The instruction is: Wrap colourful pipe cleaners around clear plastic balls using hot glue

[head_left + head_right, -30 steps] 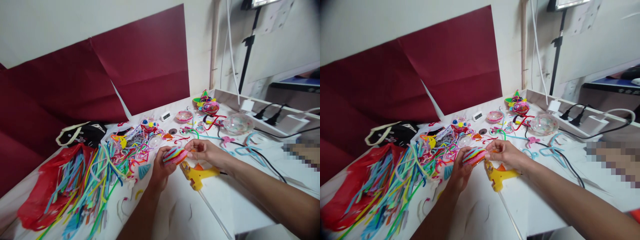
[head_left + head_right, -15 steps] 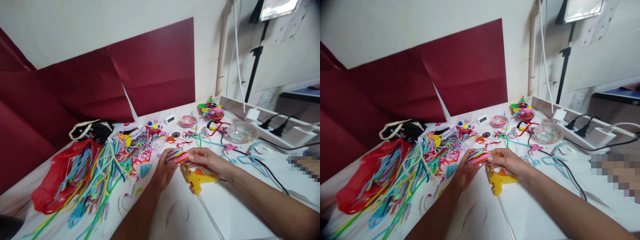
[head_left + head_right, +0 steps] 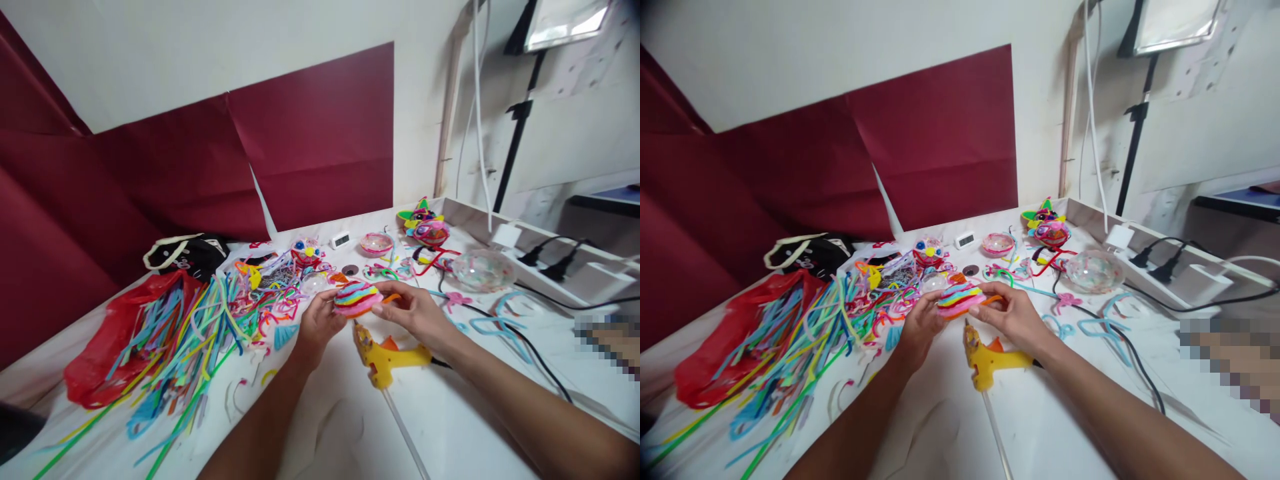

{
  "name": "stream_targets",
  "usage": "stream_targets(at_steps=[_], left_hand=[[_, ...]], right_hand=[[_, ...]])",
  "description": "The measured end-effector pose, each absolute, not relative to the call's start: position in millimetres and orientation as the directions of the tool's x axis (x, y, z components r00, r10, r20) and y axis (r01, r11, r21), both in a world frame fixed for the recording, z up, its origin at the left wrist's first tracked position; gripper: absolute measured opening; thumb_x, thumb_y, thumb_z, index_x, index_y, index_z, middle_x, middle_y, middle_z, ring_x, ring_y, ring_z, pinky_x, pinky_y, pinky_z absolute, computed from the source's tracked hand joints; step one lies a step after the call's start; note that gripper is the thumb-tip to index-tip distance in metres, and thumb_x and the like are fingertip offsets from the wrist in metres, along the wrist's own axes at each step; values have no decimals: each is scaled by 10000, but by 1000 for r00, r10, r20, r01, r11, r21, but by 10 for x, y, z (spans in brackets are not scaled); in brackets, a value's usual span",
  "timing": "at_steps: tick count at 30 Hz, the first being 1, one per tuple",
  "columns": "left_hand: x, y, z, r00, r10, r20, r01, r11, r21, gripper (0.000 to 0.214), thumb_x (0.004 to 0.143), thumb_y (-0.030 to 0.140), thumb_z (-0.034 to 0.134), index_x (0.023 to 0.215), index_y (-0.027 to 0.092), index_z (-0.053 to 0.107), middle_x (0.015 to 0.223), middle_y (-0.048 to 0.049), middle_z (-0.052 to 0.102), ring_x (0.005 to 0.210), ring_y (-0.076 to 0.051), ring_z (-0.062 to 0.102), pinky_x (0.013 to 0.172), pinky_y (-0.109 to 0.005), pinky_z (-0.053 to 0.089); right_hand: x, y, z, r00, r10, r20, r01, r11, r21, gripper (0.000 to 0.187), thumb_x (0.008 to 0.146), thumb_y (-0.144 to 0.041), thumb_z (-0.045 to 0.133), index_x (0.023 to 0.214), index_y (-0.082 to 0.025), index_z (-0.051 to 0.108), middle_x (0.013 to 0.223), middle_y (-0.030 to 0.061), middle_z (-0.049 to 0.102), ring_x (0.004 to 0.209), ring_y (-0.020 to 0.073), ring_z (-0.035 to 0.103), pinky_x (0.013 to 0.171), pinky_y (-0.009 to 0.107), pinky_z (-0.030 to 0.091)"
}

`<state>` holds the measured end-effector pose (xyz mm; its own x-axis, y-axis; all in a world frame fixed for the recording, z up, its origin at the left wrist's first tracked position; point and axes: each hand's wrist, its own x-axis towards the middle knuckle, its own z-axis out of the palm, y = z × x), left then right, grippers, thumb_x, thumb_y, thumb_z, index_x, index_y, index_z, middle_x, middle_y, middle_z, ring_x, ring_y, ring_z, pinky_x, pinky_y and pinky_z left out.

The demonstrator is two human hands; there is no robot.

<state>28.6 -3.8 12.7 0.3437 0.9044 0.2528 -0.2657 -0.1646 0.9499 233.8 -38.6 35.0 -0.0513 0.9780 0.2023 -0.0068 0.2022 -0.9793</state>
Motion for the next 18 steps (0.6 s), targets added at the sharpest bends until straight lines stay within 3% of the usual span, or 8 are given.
stream_targets(at_steps=[5,11,18], left_hand=[[252,-42,138,426,860,283,-247,-190,950,561,772,325,727,1285,210,531,1390,-133,539,1312,-286,480,1091,-420,379],[242,-41,107,399,864,306,-152,-267,952,743,669,297,814,1326,204,482,1424,-154,495,1326,-317,458,1076,-426,404],[280,-6,122,372,854,364,-40,-377,925,759,626,311,839,1298,204,502,1420,-142,499,1308,-322,475,1060,-428,430]], right_hand=[[2307,-370,266,0,935,354,104,352,-930,463,719,-427,764,1090,-179,642,1036,78,715,944,238,665,859,371,518],[2258,-385,212,1,870,493,288,472,-833,475,750,-387,746,1147,-156,626,1150,128,680,1022,248,647,921,405,495],[2257,-326,115,14,752,659,333,618,-712,441,754,-388,747,1117,-167,628,1128,134,682,1008,253,653,887,407,525]])
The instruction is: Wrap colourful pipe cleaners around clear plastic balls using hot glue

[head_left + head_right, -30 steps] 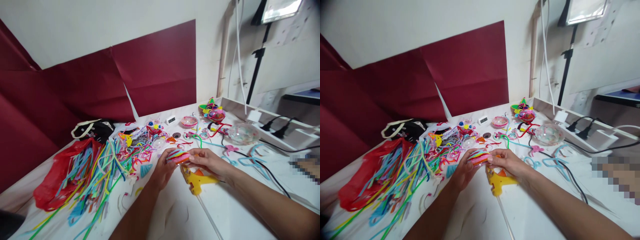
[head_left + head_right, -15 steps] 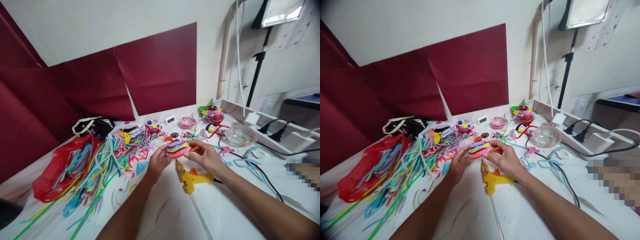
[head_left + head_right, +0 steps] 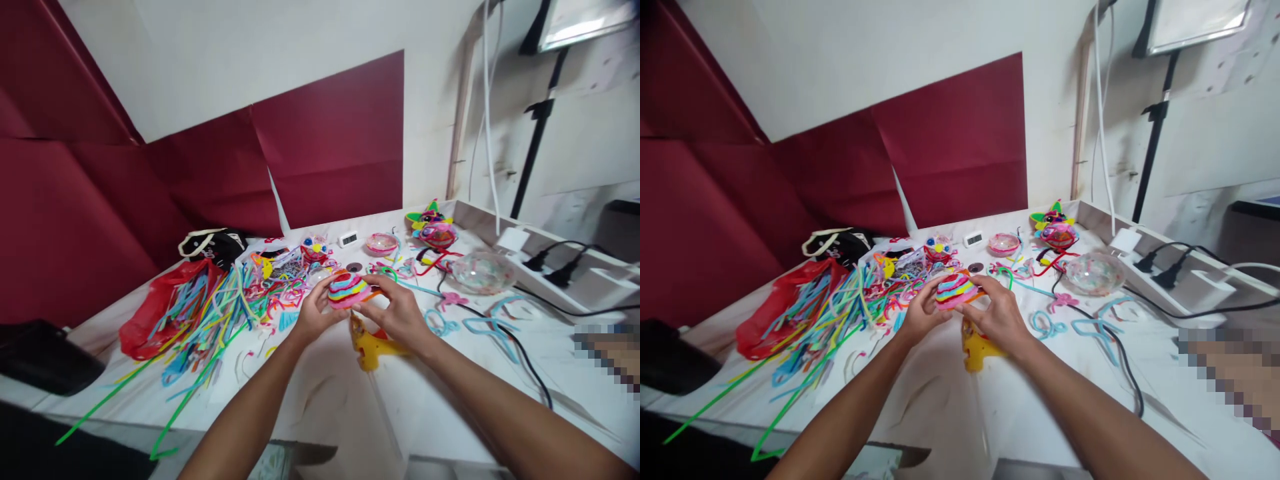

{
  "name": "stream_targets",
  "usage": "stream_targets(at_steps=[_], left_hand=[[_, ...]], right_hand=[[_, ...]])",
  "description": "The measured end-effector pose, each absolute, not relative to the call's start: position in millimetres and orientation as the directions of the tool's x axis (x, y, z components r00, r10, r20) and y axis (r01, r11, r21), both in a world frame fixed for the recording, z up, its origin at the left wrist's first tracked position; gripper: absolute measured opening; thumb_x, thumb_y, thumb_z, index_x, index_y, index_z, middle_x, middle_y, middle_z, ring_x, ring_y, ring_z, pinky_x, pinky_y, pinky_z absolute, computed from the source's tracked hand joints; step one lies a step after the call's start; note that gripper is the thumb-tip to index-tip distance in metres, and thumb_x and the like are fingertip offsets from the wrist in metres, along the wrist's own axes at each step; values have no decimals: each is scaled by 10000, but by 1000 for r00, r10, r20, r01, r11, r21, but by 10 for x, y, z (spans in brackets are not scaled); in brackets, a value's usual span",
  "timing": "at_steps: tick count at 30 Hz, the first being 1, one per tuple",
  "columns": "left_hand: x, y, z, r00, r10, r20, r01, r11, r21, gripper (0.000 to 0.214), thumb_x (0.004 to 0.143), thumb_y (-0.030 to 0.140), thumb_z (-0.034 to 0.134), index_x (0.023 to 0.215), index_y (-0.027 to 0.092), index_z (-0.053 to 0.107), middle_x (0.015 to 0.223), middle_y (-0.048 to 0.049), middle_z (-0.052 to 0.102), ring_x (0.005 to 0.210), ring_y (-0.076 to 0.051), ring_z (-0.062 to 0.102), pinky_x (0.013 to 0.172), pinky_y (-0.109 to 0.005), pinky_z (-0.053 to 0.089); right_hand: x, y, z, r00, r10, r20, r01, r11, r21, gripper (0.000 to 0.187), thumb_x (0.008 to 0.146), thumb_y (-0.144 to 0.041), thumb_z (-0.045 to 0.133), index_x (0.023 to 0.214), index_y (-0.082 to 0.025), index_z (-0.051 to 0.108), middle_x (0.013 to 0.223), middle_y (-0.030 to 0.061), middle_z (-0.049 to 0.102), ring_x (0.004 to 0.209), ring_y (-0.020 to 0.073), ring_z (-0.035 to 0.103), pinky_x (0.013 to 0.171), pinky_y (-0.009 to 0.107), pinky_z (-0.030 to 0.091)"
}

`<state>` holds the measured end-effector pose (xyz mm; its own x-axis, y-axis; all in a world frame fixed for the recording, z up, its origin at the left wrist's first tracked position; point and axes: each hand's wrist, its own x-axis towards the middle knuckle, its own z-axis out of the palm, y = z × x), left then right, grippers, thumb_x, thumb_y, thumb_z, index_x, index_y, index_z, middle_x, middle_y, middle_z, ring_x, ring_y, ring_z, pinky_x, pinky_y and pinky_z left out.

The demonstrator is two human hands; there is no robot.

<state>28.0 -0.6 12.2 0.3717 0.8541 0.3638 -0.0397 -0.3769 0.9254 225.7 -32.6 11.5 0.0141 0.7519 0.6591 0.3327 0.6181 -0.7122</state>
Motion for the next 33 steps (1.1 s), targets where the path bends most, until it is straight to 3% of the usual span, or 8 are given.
stream_targets(at_steps=[9,18,33], left_hand=[[273,24,314,427,819,382,85,-457,885,722,651,307,824,1292,218,504,1425,-140,484,1297,-321,490,1043,-436,445],[340,-182,530,357,860,366,176,-446,877,717,636,340,827,1271,190,530,1335,-138,587,1199,-313,584,966,-416,512],[315,-388,591,334,841,425,221,-508,833,711,620,288,842,1253,200,532,1321,-127,573,1223,-298,555,1037,-447,448]], right_hand=[[2275,-303,94,34,676,736,329,688,-647,436,769,-393,735,1128,-172,624,1122,133,675,1029,266,647,903,411,525],[2277,-321,126,61,699,712,223,686,-693,458,737,-427,752,1102,-175,641,1094,129,689,1001,277,656,900,449,525],[2249,-385,148,44,694,718,100,713,-694,424,731,-380,754,1076,-161,644,1083,123,693,988,263,654,886,424,524]])
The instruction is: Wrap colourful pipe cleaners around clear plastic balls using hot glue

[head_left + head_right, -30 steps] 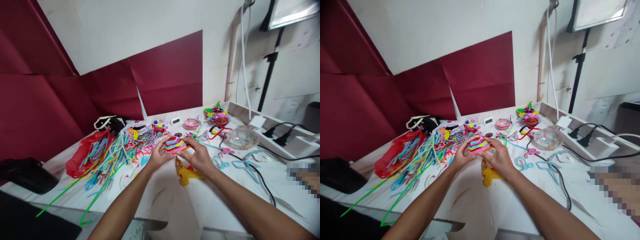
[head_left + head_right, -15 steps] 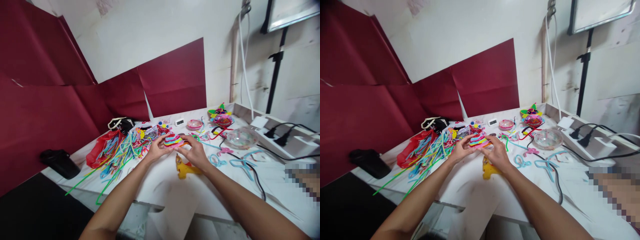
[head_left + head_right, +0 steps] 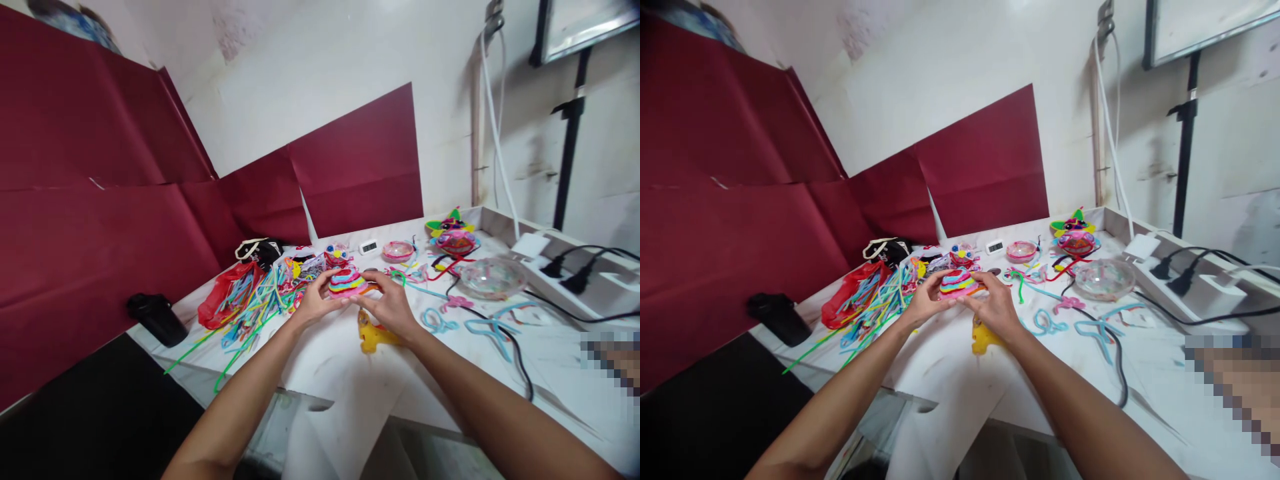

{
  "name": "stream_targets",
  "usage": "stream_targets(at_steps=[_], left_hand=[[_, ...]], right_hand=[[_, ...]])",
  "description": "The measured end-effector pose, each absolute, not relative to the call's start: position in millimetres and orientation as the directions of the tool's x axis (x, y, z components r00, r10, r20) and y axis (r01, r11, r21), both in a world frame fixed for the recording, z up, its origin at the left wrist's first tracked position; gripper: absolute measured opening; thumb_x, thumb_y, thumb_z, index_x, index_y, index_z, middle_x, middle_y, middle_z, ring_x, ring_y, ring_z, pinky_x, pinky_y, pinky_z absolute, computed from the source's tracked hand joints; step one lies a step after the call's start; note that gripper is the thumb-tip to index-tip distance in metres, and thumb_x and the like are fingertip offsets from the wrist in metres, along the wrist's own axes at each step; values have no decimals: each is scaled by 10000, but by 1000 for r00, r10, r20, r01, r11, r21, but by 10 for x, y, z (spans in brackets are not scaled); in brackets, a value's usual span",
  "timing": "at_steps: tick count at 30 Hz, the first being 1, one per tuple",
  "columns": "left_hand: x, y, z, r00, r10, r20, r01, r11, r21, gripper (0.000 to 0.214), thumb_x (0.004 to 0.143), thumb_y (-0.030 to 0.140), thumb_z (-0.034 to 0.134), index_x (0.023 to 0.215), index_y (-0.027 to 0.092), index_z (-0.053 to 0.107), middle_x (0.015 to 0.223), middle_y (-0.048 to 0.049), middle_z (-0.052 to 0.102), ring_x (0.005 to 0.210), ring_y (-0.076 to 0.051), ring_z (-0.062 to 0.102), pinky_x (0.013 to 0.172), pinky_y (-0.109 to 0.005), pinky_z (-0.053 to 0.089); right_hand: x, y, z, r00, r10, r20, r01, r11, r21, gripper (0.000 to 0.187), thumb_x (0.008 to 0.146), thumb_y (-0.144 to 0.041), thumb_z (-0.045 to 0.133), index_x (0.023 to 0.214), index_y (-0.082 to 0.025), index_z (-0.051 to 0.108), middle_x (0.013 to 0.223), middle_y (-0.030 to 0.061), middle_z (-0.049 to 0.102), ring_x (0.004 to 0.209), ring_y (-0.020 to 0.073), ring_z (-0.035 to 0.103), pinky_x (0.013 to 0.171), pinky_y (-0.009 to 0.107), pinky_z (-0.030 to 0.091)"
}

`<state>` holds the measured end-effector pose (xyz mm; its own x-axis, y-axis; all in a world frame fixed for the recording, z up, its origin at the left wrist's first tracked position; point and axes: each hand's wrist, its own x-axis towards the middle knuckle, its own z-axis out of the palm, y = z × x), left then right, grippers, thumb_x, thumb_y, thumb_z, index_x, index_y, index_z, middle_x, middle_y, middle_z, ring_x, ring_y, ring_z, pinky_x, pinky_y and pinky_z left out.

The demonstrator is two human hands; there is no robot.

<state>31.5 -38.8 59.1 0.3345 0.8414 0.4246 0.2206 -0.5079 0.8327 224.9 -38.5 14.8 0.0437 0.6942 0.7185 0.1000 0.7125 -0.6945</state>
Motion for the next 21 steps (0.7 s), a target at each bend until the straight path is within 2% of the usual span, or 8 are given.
stream_targets(at_steps=[12,21], left_hand=[[263,-602,597,254,874,413,279,-475,835,688,633,322,828,1241,180,539,1351,-148,553,1226,-299,552,1030,-432,448],[220,-657,575,235,880,413,292,-469,833,721,575,287,859,1217,171,552,1329,-146,563,1200,-291,565,1033,-411,439]], right_hand=[[2209,-476,163,-27,707,707,17,707,-707,397,735,-389,751,1069,-193,668,1092,95,695,994,247,660,901,412,522],[2186,-515,165,-45,725,688,-16,688,-726,366,719,-397,763,1020,-199,693,1053,97,711,969,248,665,888,418,519]])
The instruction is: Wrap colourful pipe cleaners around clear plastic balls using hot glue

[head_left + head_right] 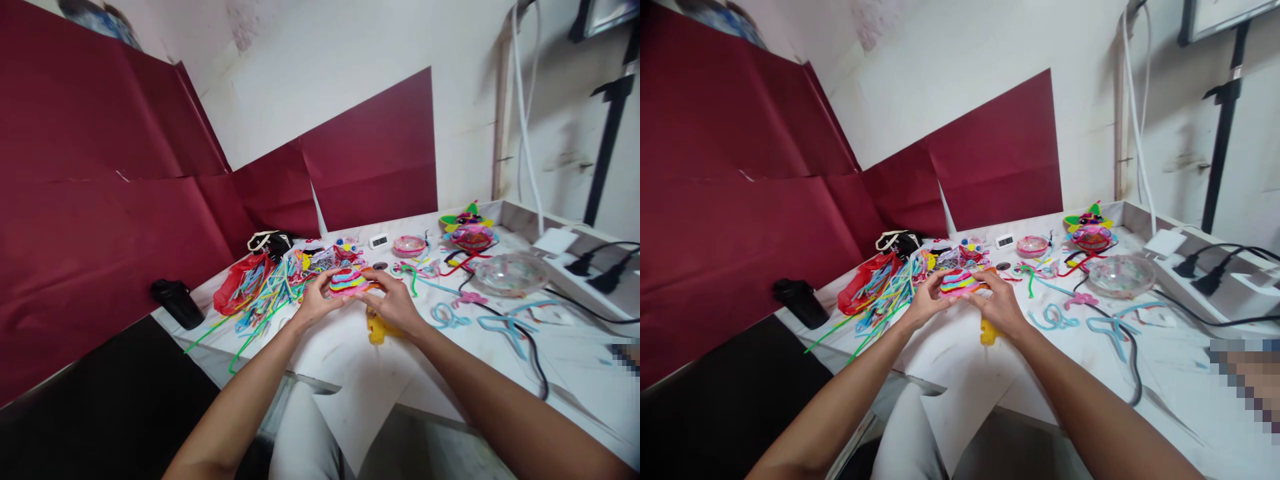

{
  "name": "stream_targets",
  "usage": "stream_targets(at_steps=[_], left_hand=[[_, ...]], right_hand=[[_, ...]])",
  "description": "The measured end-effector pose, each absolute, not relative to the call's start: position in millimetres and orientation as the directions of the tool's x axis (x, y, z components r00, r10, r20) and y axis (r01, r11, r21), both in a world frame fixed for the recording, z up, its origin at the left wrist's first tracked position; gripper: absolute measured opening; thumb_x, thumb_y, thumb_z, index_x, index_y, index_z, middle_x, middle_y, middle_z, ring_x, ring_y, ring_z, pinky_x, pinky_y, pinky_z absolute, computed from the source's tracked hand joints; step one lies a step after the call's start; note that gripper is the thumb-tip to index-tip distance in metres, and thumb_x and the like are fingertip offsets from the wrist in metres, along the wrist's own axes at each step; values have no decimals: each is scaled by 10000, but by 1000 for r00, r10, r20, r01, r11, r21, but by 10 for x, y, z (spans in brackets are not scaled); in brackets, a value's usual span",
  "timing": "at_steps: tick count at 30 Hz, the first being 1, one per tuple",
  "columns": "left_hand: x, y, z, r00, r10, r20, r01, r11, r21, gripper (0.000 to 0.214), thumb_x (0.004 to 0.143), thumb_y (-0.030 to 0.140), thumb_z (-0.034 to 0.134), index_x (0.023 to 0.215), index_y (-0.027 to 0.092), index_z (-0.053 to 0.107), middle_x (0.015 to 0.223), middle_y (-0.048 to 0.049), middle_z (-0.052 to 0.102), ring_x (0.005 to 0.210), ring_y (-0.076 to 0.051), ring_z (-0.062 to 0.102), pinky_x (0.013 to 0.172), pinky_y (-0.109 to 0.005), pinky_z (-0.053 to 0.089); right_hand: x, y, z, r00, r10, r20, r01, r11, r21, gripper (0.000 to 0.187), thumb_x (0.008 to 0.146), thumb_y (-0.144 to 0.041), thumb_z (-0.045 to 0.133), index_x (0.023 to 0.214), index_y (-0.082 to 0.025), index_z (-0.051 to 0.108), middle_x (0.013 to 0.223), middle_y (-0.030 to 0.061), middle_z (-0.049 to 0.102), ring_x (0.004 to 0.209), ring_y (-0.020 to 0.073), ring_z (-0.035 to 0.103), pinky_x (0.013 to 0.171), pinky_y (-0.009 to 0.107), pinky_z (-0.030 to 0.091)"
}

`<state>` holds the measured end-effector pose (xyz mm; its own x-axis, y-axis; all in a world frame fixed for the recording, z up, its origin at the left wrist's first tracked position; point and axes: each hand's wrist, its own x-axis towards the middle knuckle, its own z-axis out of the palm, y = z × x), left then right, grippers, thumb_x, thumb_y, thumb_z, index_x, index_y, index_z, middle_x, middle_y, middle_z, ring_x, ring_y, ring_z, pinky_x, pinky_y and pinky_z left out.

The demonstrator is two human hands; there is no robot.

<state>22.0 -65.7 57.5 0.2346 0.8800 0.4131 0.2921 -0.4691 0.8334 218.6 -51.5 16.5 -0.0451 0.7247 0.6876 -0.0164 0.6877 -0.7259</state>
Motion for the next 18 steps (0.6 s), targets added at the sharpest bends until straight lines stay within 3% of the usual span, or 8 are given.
stream_targets(at_steps=[7,18], left_hand=[[283,-548,540,242,881,406,260,-462,848,650,651,352,808,1214,162,545,1327,-153,564,1218,-297,551,1030,-436,437],[369,-483,555,256,885,390,249,-450,857,618,656,381,797,1198,178,580,1341,-125,566,1218,-294,550,1032,-413,433]], right_hand=[[2226,-418,116,-40,757,652,-75,648,-758,340,738,-369,738,1021,-184,702,1081,104,703,980,241,665,874,410,536],[2221,-311,28,-3,840,542,-180,533,-827,366,702,-421,749,976,-182,711,1006,97,722,851,231,707,807,413,586]])
